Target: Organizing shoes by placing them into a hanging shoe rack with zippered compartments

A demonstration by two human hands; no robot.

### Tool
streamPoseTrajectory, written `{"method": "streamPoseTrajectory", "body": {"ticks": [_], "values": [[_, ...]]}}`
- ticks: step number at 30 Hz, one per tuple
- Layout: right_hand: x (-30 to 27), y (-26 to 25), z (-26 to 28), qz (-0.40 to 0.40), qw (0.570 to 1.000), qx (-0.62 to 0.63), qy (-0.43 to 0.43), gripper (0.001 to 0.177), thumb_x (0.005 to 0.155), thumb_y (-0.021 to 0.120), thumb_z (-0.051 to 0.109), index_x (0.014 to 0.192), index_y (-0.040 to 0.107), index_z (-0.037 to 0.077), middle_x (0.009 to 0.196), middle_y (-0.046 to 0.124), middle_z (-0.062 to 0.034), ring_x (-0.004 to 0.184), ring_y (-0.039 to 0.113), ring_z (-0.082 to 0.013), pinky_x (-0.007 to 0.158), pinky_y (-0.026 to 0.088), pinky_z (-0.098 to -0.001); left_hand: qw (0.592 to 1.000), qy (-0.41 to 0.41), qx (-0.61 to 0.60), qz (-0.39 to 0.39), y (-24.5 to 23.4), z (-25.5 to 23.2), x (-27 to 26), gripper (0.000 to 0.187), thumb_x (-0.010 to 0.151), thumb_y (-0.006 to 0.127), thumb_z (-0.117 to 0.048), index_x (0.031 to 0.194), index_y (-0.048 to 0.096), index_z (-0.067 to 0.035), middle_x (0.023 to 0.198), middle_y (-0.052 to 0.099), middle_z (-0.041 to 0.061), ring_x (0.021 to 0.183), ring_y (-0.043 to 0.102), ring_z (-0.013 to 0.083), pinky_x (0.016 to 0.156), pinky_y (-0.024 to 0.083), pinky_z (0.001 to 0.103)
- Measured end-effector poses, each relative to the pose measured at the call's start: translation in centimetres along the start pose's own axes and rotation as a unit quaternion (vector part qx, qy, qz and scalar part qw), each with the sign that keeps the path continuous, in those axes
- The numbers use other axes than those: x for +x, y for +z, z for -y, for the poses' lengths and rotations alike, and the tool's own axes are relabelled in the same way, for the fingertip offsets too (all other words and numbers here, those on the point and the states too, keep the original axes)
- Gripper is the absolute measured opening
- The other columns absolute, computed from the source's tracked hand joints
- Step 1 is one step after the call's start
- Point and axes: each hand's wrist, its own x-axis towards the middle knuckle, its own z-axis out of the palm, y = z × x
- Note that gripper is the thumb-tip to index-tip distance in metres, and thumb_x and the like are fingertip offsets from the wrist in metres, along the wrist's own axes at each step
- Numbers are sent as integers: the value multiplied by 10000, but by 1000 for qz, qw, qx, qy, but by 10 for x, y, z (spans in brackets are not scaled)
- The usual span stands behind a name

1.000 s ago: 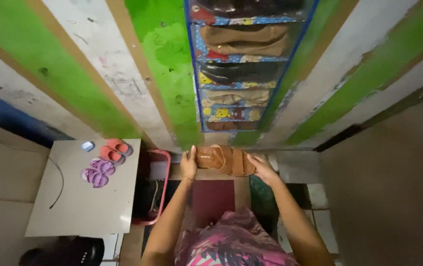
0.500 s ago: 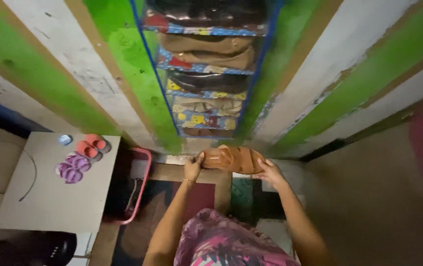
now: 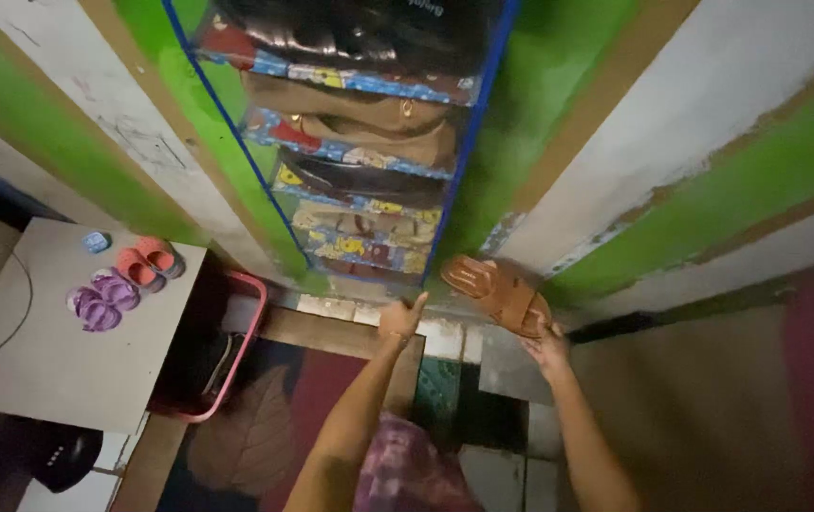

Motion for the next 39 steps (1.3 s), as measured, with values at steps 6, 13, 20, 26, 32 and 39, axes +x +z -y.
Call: {"method": "streamPoseTrajectory", "body": {"ticks": [6,13,20,26,32,39], "values": [[65,18,-23,31,999,-3,19,951,891,794,558,1587,285,157,1512,370,-305,1186,585,-532,1081,443,-579,988,-41,145,-45,-28,-84,-2,972,880,414,-835,993,747,71,1001,750,281,1035,721,434,869,593,510],[70,54,-31,49,998,-9,34,946,958,722,481,1618,183,71,1558,299,-344,1275,500,-572,1114,370,-592,959,21,277,-53,-7,-66,37,432,951,549,-424,974,746,-40,945,765,167,951,749,393,769,620,503],[81,102,-40,81,993,47,66,1122,910,796,450,1636,27,77,1601,162,-360,1344,434,-568,1124,390,-569,963,45,262,-38,0,-60,43,298,943,475,-148,908,735,-8,875,762,194,867,752,425,724,622,507],[107,96,-69,82,993,45,74,1208,833,897,439,1644,55,136,1591,260,-296,1263,520,-483,1094,437,-559,967,92,229,-66,33,-14,74,333,953,544,-266,832,747,-31,805,749,206,838,751,427,647,619,514],[100,122,-52,68,997,-22,-22,826,861,879,462,1451,481,41,1283,580,-230,997,683,-357,875,580,-456,964,107,240,-45,14,-38,50,226,891,548,-140,879,708,20,848,716,209,861,743,452,671,612,518],[161,120,-85,2,976,-211,-50,590,937,783,551,1378,631,189,1334,599,-234,894,738,-366,746,620,-443,973,88,209,-50,26,-19,68,236,854,570,-150,853,717,34,830,730,228,830,742,461,653,615,535]]}}
